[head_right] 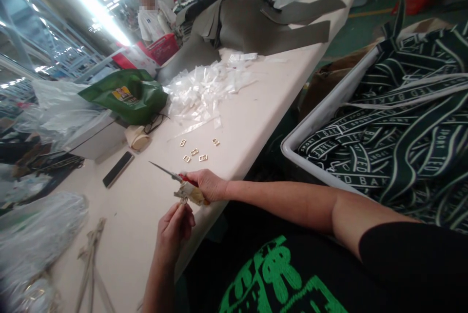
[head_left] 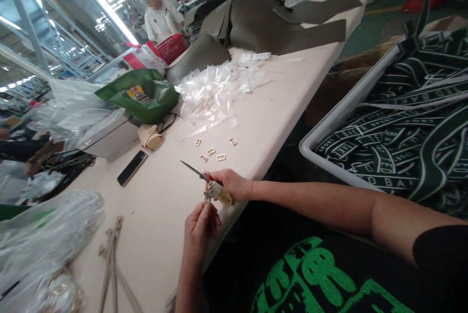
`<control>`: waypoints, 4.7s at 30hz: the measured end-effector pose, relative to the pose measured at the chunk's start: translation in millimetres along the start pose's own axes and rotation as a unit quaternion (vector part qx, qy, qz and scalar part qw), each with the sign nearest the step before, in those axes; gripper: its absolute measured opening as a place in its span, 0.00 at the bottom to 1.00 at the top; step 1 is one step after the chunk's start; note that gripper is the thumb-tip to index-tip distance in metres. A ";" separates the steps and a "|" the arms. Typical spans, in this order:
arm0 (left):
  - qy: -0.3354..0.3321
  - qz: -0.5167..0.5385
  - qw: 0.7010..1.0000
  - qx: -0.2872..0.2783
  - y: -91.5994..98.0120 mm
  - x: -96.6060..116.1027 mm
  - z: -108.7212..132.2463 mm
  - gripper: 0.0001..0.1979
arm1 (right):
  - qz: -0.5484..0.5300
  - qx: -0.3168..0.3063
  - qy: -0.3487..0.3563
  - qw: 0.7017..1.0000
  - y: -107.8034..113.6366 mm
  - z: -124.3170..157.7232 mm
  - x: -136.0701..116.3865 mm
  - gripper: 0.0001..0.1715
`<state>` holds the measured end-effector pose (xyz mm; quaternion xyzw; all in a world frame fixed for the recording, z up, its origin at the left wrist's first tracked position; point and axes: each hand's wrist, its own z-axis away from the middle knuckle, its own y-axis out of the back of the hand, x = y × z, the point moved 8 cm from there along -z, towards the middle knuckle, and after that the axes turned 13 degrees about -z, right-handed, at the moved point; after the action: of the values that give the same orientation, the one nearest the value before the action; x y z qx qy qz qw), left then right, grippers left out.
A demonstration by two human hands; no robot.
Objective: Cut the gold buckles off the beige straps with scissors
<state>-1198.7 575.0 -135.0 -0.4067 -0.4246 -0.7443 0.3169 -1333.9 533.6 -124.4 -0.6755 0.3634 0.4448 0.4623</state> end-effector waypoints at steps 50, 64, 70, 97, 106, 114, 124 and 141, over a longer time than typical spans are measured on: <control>-0.007 -0.205 0.951 0.230 -5.0 16.6 12.2 0.16 | 0.041 0.071 0.038 0.996 3.1 37.5 -3.4 0.14; -0.049 0.069 0.982 0.170 -6.6 -6.9 14.0 0.22 | -0.161 0.039 0.017 0.986 3.2 32.7 3.6 0.21; -0.041 0.051 0.987 0.150 -7.4 -7.8 12.8 0.22 | -0.186 0.005 0.023 0.982 -2.7 33.3 -0.1 0.23; -0.020 -0.054 0.986 0.156 -2.3 -12.0 14.5 0.25 | -0.208 -0.015 0.007 0.978 -7.8 37.5 -8.8 0.22; -0.014 -0.066 0.985 0.161 -2.8 -19.7 8.4 0.27 | -0.145 0.046 0.009 0.988 -5.6 40.9 -1.8 0.19; -0.042 -0.070 0.977 0.198 -1.1 -9.1 14.3 0.20 | -0.123 0.037 0.014 0.992 -3.7 40.9 3.7 0.19; -0.135 -0.031 0.949 0.282 -10.8 5.1 66.8 0.08 | -0.207 0.039 -0.065 0.975 -21.3 81.9 -6.4 0.25; -0.240 -0.320 0.880 0.257 -33.8 20.1 111.7 0.22 | -0.367 0.039 -0.294 0.882 -60.2 140.2 19.5 0.22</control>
<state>-1198.2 686.7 -95.6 -0.3191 -0.7708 -0.5497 0.0438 -1310.1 683.6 -149.3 -0.5803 -0.0464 0.4068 0.7039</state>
